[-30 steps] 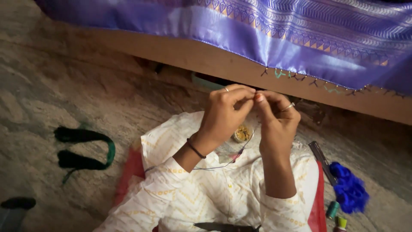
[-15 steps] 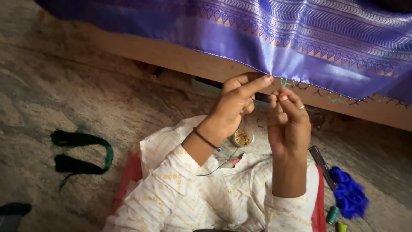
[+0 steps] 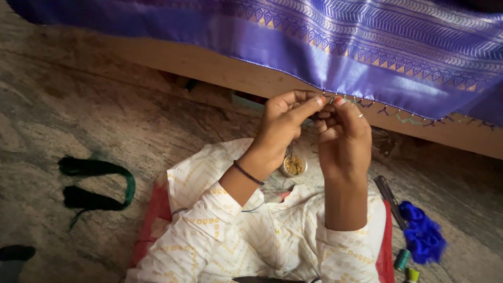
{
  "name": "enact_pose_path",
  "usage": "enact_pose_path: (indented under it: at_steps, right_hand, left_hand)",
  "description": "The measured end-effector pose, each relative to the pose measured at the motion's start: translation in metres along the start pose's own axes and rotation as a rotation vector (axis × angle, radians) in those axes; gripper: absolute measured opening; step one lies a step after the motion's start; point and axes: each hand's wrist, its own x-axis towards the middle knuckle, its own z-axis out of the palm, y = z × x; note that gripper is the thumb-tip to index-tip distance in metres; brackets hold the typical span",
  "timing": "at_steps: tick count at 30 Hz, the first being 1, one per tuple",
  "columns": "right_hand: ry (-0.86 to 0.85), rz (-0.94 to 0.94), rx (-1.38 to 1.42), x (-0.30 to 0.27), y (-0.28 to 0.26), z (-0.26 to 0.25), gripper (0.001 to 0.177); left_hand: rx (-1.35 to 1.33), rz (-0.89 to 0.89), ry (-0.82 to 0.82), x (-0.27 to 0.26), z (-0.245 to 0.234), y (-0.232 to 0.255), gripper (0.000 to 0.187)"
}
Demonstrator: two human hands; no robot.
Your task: Attaching decorative tassels and beads to the edge of a purple fabric saree.
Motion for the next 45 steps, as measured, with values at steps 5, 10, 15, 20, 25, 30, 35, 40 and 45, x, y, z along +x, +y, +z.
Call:
enact_pose_path:
  at_steps: [5,10,15,20,25,30,35,40,45]
  right_hand:
    - [-0.011,-0.007,0.006,-0.002,0.005,-0.010,0.011]
    - [0.034,0.033,0.043,-0.005,0.008,-0.015,0.011]
    - [0.094,0.027,0.035,-0.003,0.012,-0.017,0.007]
    - [0.039,-0.064,-0.075,0.001,0.022,-0.014,0.010]
    - [0.095,-0.034,-0.102,0.002,0.025,-0.002,0.013]
    - [0.109,-0.011,-0.110,0.008,0.029,-0.001,0.008]
    - [0.061,-0.052,-0.118,0.010,0.032,0.006,0.007]
    - [0.052,-0.073,-0.137,0.006,0.033,0.020,0.008]
    - [0.086,-0.075,-0.157,0.004,0.035,0.020,0.009]
  left_hand:
    - [-0.008,-0.097,0.006,-0.012,0.010,0.021,0.020]
    - [-0.099,-0.081,0.002,-0.003,0.003,0.002,0.017]
    - [-0.090,-0.043,0.044,0.005,-0.002,-0.001,0.013]
    - [0.129,0.137,-0.016,0.030,-0.019,-0.016,0.009]
    - [0.077,-0.035,0.088,0.013,-0.014,0.023,0.012]
    - [-0.003,0.032,0.041,0.010,-0.015,0.024,0.013]
    - [0.102,0.240,0.045,0.013,-0.020,0.015,0.011]
    - [0.105,0.228,0.037,0.004,-0.016,0.029,0.011]
    - [0.132,0.240,0.033,0.005,-0.018,0.028,0.011]
